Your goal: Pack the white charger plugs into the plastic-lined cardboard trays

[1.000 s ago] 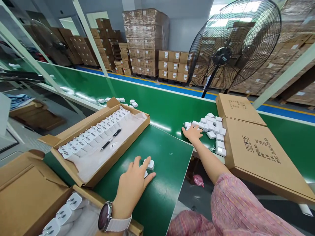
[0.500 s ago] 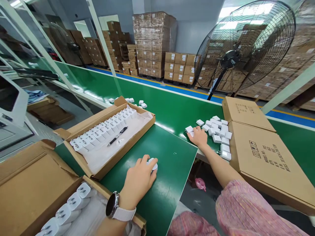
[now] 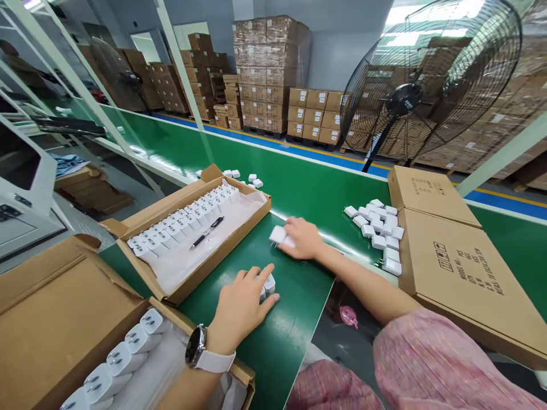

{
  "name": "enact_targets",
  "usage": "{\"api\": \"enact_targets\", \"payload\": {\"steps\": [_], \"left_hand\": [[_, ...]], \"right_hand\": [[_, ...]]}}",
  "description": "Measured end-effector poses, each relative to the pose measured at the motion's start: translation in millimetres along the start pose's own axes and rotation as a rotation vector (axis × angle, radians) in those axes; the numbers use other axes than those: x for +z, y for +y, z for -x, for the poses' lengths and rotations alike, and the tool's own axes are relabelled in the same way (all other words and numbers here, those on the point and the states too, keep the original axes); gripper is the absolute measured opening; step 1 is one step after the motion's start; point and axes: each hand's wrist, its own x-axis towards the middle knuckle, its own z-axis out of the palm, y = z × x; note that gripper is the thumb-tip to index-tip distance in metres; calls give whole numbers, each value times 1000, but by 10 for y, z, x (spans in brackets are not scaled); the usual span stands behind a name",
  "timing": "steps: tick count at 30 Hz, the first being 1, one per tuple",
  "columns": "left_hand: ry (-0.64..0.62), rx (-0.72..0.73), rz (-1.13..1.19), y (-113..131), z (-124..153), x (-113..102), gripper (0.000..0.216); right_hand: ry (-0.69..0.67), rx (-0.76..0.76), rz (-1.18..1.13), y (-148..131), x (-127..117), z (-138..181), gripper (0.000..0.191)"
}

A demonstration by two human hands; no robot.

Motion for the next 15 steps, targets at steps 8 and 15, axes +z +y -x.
{"api": "enact_targets", "payload": {"steps": [8,15], "left_hand": [[-17,13,-122,-420,-75,-208,63],[-172,121,-54,-592,-157,-67,72]], "right_hand": [[36,-281,-138,-579,-106,123,55],[34,-228,-185,-584,-51,490,27]]}}
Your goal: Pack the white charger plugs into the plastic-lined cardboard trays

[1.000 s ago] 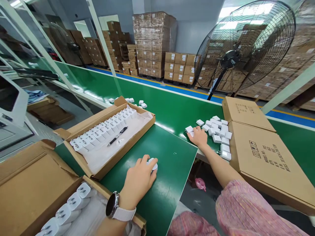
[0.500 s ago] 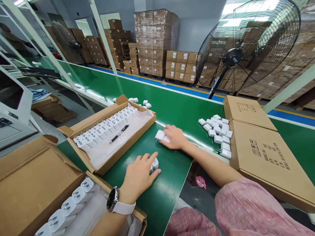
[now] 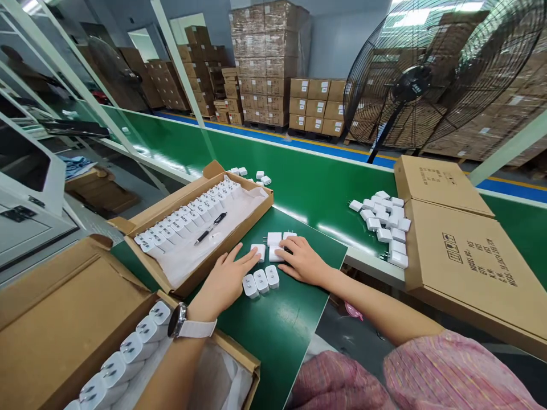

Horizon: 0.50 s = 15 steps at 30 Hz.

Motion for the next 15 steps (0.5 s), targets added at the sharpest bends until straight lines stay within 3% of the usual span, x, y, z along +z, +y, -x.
{"api": "enact_targets", "payload": {"steps": [5,9,12,15], "left_hand": [[36,-95,-62,-5,48,-103,56],[-2,-121,-43,27,27,-55,60],[-43,-171,-19,15,46,-41,42],[-46,-229,13,-70,144,-114,32]], "right_hand": [[-2,91,86,-127,62,-3,23],[-20,117,97,-199,26,-29,19],[-10,101,-34,-183,-123,-23,21],[-57,190,-273,-167,-357,3,30]]}}
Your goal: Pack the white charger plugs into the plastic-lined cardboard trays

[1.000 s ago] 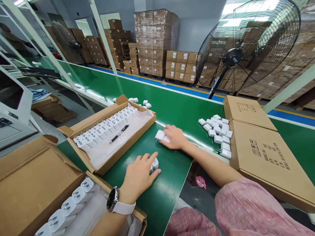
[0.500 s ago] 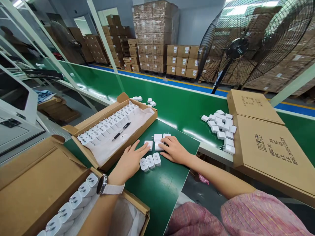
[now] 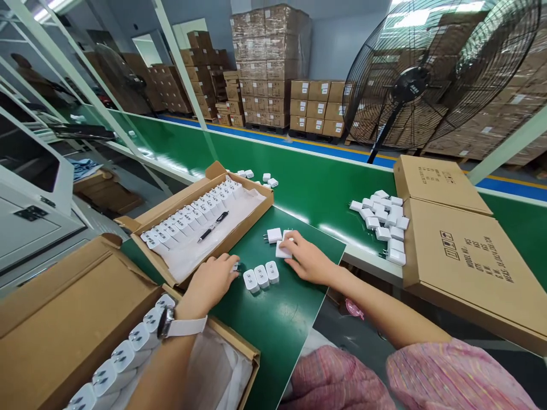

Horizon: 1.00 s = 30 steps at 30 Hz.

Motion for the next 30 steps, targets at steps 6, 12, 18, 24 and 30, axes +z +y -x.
{"api": "enact_targets", "payload": {"steps": [6,12,18,24,30], "left_hand": [[-111,20,319,-172,147,-109,32],[-226,44,620,-173,206,-80,31],[-112,38,315,-14,304,-95,63],[-43,22,99,299,286,-70,66],[74,5,-25,552,170,61,65]], "right_hand": [[-200,-4,-225,-125,-144,8,45],[9,21,-87,261,-36,-147,65],[-151,-32,-57,648,-44,-82,54],[-255,14,0,663,-216,27,48],[-194,79,-57,249,-203,31,38]]}}
